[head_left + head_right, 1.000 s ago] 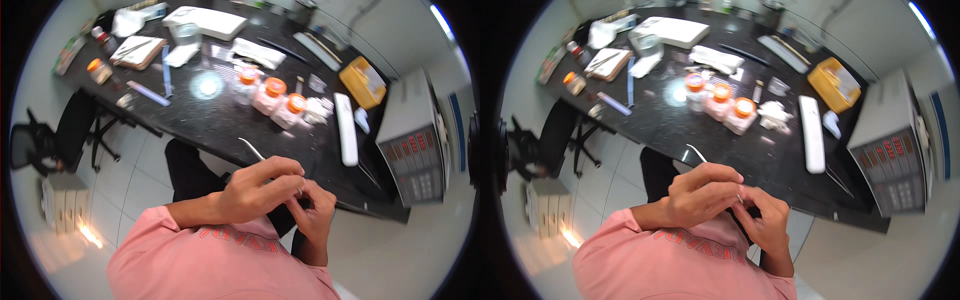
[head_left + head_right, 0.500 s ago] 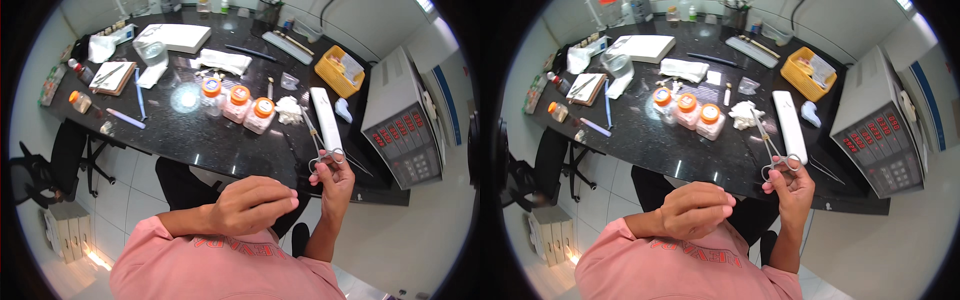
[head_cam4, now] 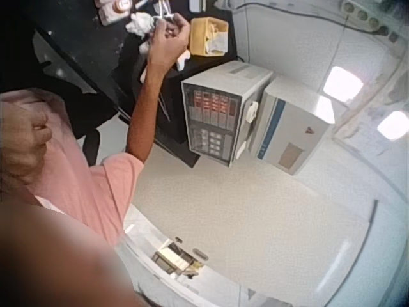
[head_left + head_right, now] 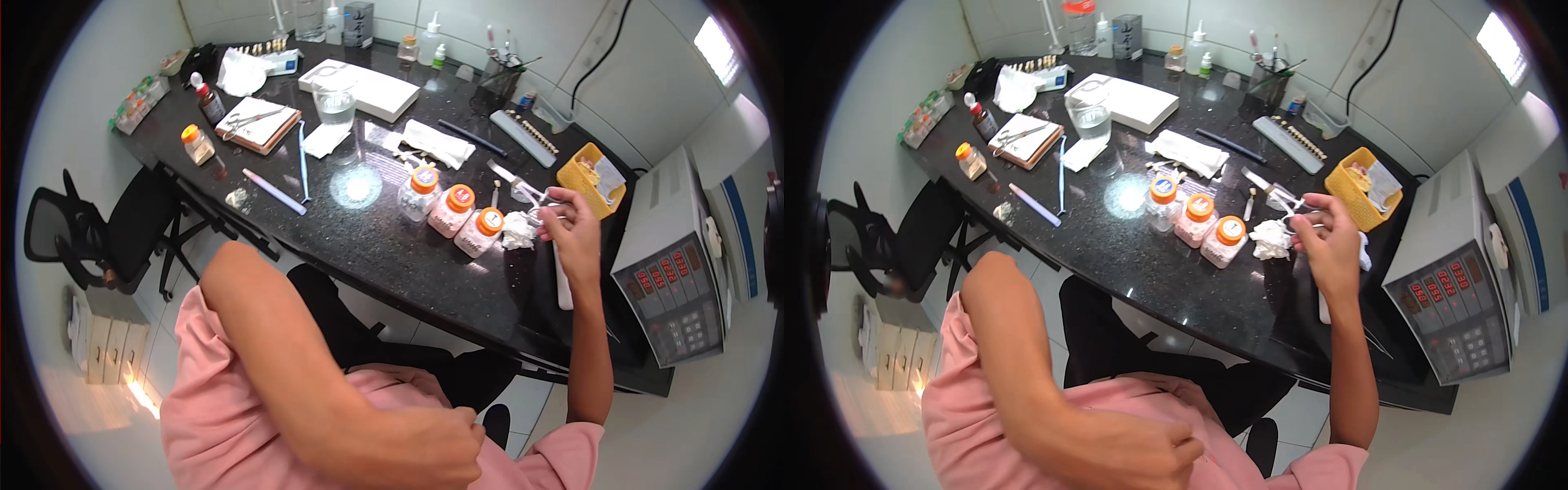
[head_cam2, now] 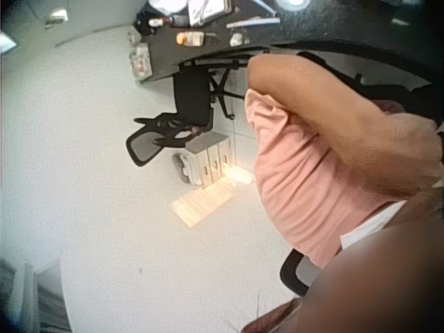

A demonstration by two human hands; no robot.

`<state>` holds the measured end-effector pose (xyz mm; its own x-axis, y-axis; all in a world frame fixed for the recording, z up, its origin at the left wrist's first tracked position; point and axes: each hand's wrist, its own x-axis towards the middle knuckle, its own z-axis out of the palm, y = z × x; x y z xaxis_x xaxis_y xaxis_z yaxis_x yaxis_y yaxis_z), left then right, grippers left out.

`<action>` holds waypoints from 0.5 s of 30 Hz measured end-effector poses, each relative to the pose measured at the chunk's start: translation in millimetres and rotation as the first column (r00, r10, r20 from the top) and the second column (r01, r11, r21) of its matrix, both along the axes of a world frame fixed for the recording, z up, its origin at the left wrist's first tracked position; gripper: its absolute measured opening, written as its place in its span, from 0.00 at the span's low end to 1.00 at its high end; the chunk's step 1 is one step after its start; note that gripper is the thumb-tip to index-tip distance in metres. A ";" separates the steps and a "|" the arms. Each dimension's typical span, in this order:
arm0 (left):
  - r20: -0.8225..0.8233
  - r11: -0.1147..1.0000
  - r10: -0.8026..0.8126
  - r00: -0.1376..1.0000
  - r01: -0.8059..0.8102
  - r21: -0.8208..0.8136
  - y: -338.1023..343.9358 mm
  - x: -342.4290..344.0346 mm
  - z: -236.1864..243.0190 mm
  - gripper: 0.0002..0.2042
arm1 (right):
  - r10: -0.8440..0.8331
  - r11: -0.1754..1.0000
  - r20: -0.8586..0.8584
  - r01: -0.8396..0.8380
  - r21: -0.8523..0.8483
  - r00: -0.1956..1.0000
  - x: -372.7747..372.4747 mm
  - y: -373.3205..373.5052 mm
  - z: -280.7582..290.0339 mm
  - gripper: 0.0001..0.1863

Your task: The recorder examines, fits together, and reviews documentation for dental cast models at a laboratory workbench.

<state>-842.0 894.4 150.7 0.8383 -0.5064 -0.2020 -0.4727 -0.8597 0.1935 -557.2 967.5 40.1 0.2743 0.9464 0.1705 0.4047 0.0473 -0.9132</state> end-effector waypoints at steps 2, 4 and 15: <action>0.019 0.997 0.016 1.000 -0.015 -0.079 0.5 -19.5 2.7 0.11 | -0.070 0.997 0.225 0.076 -0.018 0.972 -3.3 -2.0 -1.0 0.14; -0.104 0.998 0.020 0.994 -0.026 -0.062 4.8 -19.2 14.6 0.11 | -0.190 0.980 0.574 0.190 0.062 0.796 -5.0 -12.1 3.4 0.12; 0.440 0.943 -0.258 0.860 0.324 -0.080 22.9 -30.9 25.3 0.18 | -0.692 0.502 0.173 0.295 0.813 0.701 -11.3 -89.7 175.0 0.10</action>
<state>-872.9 917.4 176.0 0.6368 -0.7363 0.2288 -0.7611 -0.6478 0.0336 -568.5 877.7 215.2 0.3609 0.1965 0.9117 0.8906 0.2174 -0.3994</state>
